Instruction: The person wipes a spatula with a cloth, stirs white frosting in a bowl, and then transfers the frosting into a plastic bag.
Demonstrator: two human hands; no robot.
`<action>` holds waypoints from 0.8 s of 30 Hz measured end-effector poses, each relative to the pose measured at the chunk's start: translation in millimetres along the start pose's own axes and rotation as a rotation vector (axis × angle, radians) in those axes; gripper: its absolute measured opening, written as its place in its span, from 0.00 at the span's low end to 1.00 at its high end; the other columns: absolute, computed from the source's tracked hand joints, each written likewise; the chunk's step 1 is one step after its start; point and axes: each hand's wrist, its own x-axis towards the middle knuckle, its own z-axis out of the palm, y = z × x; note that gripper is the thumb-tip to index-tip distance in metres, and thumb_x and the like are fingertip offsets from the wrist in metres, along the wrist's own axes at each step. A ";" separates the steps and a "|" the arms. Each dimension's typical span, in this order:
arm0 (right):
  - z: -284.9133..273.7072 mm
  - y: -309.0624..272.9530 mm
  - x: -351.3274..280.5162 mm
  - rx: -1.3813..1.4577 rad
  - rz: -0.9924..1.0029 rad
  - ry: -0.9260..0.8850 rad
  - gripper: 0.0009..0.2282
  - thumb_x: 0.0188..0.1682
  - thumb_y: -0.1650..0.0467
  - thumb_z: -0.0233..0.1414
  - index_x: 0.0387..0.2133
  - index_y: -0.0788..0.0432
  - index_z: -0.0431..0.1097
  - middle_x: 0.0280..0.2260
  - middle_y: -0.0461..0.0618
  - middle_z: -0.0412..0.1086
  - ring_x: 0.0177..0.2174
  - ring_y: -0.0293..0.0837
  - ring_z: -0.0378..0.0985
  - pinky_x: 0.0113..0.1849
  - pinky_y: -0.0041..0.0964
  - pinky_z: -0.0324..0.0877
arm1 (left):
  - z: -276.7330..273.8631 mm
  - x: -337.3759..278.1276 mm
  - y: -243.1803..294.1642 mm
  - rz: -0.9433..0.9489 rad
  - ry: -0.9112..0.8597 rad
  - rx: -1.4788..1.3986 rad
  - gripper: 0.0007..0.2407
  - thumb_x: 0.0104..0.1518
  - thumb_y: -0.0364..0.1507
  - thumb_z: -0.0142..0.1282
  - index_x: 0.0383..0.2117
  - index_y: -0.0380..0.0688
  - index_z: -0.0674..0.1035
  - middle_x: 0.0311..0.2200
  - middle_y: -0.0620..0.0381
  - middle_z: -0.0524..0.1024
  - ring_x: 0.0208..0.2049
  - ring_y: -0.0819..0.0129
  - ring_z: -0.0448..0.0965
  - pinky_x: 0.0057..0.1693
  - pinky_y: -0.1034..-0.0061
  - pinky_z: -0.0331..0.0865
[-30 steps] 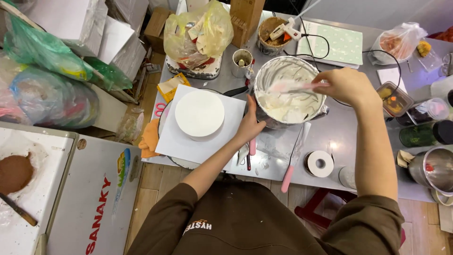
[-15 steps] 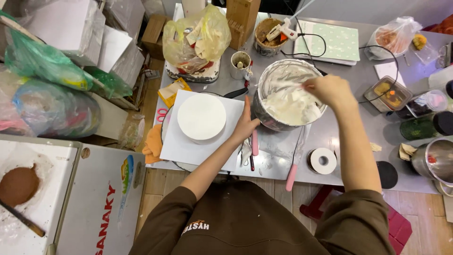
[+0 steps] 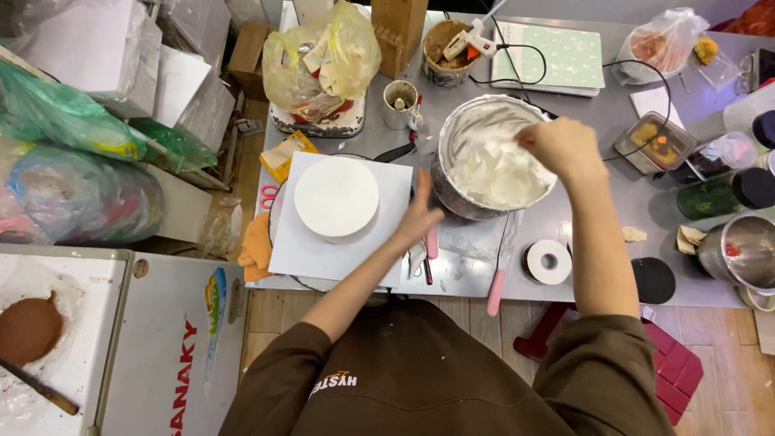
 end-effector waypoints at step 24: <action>42.9 -46.6 -33.2 0.073 -0.044 0.000 0.09 0.50 0.66 0.53 0.38 0.47 0.81 0.32 0.58 0.77 0.33 0.59 0.80 0.35 0.53 0.74 | 7.9 -17.9 -5.9 0.073 -0.015 0.022 0.47 0.51 0.19 0.52 0.73 0.45 0.29 0.76 0.40 0.37 0.77 0.51 0.40 0.73 0.72 0.42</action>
